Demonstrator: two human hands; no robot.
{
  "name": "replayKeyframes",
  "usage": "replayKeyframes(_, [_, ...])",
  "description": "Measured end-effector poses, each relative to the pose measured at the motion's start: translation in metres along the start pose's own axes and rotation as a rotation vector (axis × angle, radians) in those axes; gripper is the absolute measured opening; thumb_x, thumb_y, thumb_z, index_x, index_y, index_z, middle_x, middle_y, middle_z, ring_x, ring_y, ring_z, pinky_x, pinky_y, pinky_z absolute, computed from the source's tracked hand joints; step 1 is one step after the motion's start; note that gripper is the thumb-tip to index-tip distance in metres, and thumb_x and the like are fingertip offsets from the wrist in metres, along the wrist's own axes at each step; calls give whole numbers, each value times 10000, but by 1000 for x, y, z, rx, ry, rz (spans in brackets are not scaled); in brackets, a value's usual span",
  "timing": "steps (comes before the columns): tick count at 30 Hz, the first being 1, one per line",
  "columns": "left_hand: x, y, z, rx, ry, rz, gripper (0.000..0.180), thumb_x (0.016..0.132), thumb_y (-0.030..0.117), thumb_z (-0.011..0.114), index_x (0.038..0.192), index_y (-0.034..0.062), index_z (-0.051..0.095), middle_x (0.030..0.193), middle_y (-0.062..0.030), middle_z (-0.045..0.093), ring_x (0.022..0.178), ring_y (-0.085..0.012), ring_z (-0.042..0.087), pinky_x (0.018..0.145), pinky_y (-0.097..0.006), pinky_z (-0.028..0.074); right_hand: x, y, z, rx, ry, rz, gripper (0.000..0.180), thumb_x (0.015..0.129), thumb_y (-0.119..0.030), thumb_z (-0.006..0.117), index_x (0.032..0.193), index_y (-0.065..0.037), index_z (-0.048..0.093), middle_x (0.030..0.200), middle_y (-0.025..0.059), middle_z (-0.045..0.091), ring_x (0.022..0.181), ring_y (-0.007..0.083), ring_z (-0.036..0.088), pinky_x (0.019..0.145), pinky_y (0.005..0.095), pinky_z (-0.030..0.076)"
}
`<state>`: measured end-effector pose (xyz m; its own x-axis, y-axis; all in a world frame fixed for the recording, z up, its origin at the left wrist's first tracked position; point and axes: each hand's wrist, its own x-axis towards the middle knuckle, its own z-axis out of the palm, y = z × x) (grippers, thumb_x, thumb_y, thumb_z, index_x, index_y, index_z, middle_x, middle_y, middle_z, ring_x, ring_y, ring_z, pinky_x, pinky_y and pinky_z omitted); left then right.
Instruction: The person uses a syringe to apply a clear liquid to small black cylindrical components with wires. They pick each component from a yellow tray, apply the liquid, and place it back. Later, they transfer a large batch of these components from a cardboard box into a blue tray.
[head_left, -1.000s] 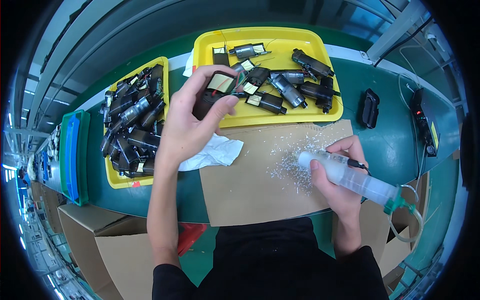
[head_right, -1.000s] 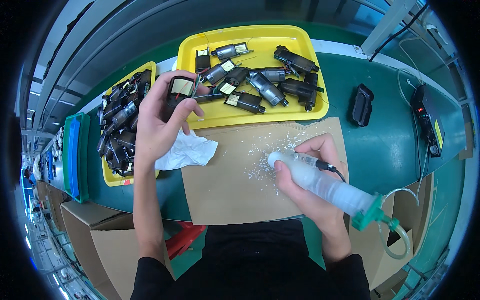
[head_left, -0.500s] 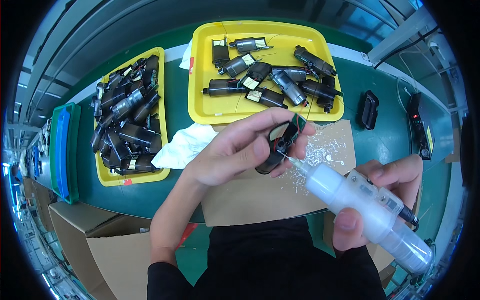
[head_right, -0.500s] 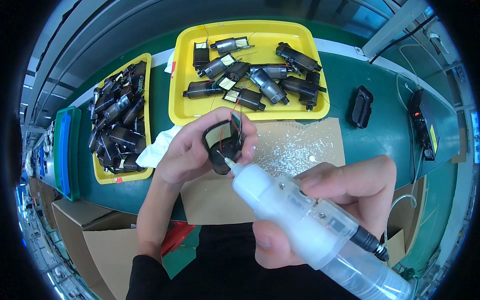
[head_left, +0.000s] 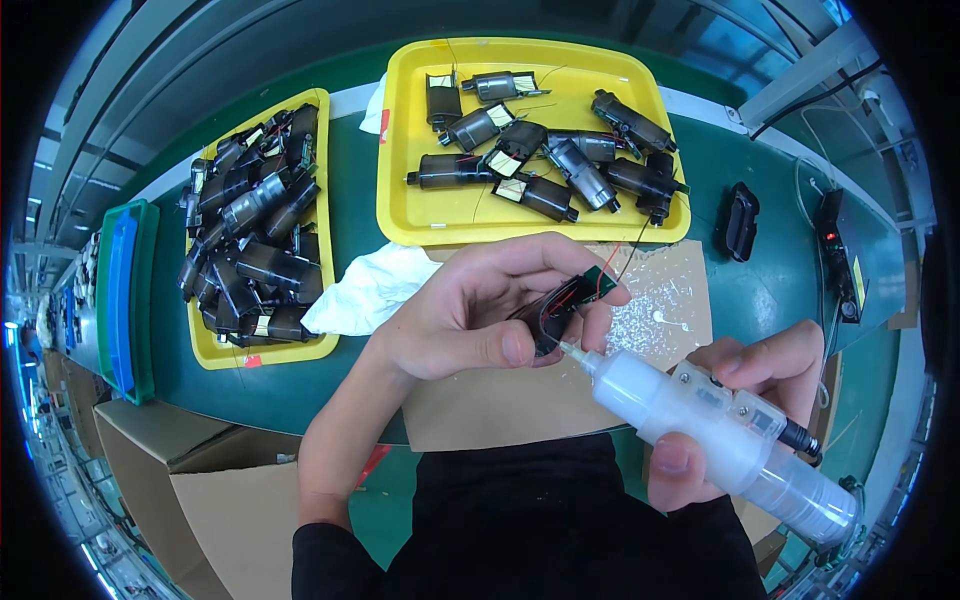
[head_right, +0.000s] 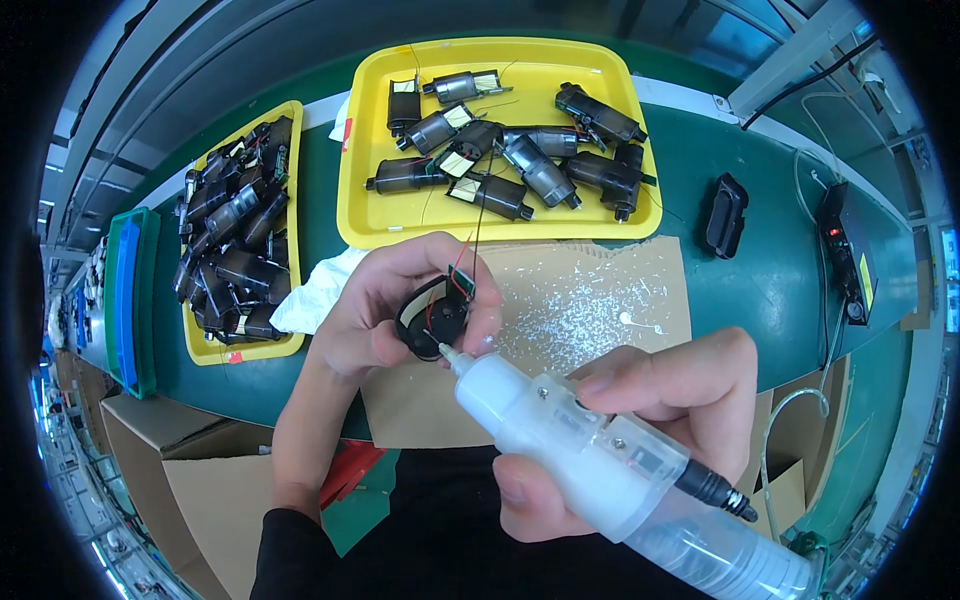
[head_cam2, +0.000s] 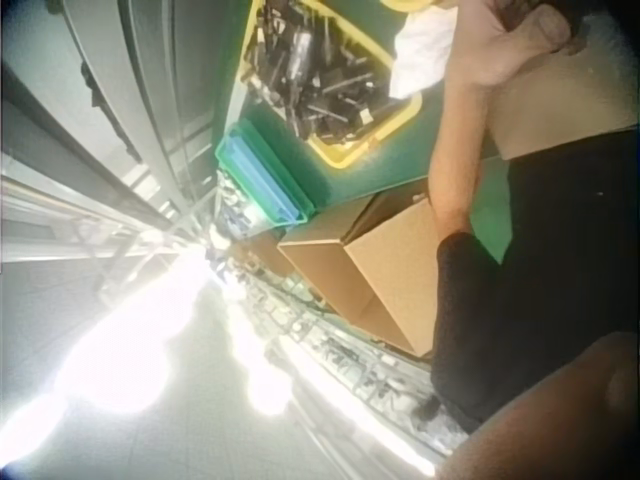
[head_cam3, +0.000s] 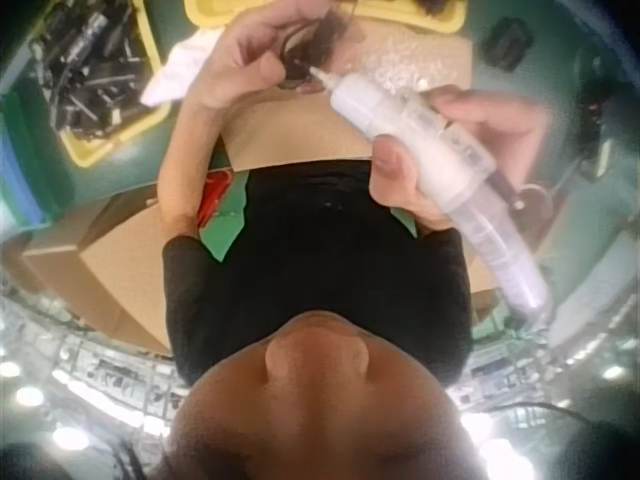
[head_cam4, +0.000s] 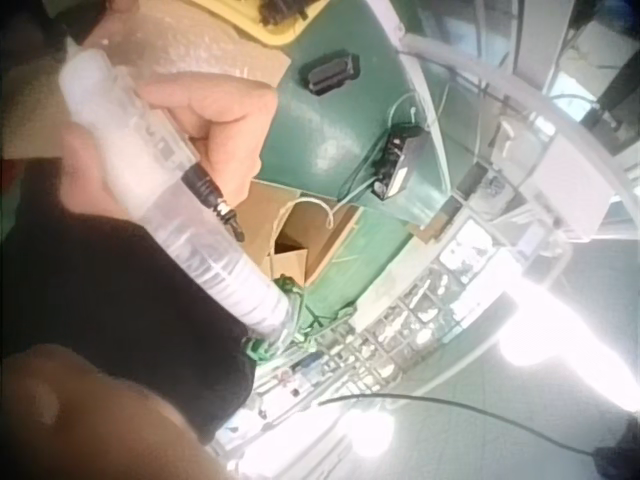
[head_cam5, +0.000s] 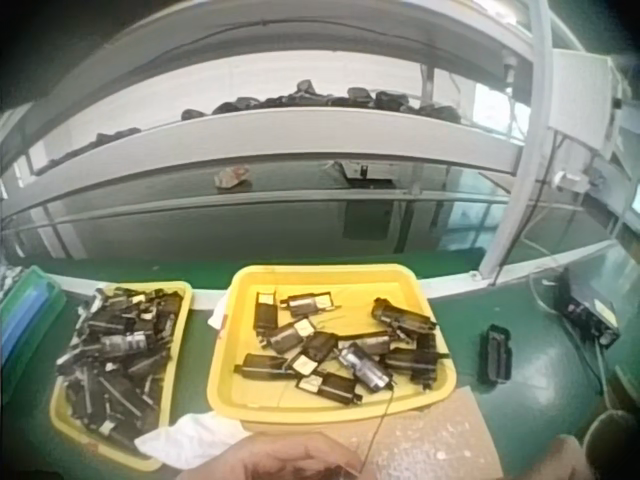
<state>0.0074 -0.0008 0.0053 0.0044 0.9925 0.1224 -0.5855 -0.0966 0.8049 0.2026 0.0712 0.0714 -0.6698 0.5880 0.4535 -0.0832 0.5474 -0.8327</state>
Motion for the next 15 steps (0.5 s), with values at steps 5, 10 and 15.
replayKeyframes(5, [0, 1, 0, 0, -2, -12, 795, 680, 558, 772, 1114, -57, 518, 884, -132, 608, 789, -189, 611, 685, -283, 479, 1, -1, -1, 11, -20, 9, 620, 614, -143, 885, 957, 8, 392, 691, 93, 590, 571, 104, 592, 511, 191, 438])
replayKeyframes(10, [0, 1, 0, 31, -8, -2, 762, 697, 523, 780, 1112, -59, 517, 893, -144, 611, 779, -203, 615, 673, -299, 487, 1, -7, -3, -93, -32, 52, 596, 613, -185, 863, 925, 15, 397, 727, 75, 544, 565, 91, 530, 513, 190, 404])
replayKeyframes(15, [1, 2, 1, 47, -4, 11, 722, 698, 482, 796, 1096, -53, 520, 897, -149, 614, 772, -212, 618, 660, -321, 496, 2, -17, 0, -66, -19, 115, 594, 595, -144, 881, 938, 7, 419, 733, 82, 560, 586, 105, 560, 533, 201, 429])
